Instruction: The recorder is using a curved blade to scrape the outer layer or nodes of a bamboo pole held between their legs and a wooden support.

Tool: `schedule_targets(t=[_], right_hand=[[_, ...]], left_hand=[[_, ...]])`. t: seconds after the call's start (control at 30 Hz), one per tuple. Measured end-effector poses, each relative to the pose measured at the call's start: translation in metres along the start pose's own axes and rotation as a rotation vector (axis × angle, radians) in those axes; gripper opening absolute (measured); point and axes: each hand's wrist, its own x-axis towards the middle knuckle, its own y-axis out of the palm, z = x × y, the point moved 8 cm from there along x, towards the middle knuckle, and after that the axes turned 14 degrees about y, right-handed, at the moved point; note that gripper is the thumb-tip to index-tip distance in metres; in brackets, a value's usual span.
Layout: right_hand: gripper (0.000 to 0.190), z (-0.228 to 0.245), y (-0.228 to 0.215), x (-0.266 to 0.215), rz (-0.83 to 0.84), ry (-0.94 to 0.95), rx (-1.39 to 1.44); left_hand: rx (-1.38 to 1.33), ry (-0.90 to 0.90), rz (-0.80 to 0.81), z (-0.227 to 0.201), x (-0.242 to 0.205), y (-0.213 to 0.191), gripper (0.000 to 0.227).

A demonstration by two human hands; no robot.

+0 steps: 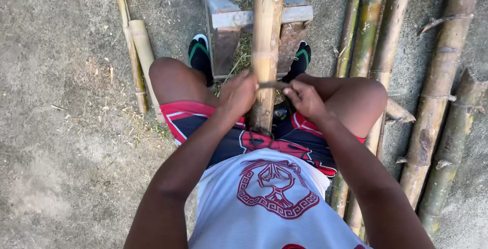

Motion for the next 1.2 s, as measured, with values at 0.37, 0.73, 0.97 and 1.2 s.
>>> schedule_targets(t=[0.37,0.73,0.97,1.2], right_hand=[[0.025,0.011,-0.013,0.033,-0.288,-0.076,0.003],[0.023,0.022,-0.006,-0.019,0.066,-0.207,-0.102],[0.023,0.037,-0.017,0.024,0.031,-0.029,-0.119],[0.026,0.023,-0.015,0.007,-0.261,-0.114,-0.201]], left_hand=[[0.215,0.097,-0.124,0.015,0.046,-0.014,0.005],[-0.054,-0.044,0.037,0.000,-0.032,0.025,0.007],[0.077,-0.003,0.055,0.022,0.027,-0.002,0.007],[0.032,0.112,-0.017,0.013,0.020,-0.007,0.005]])
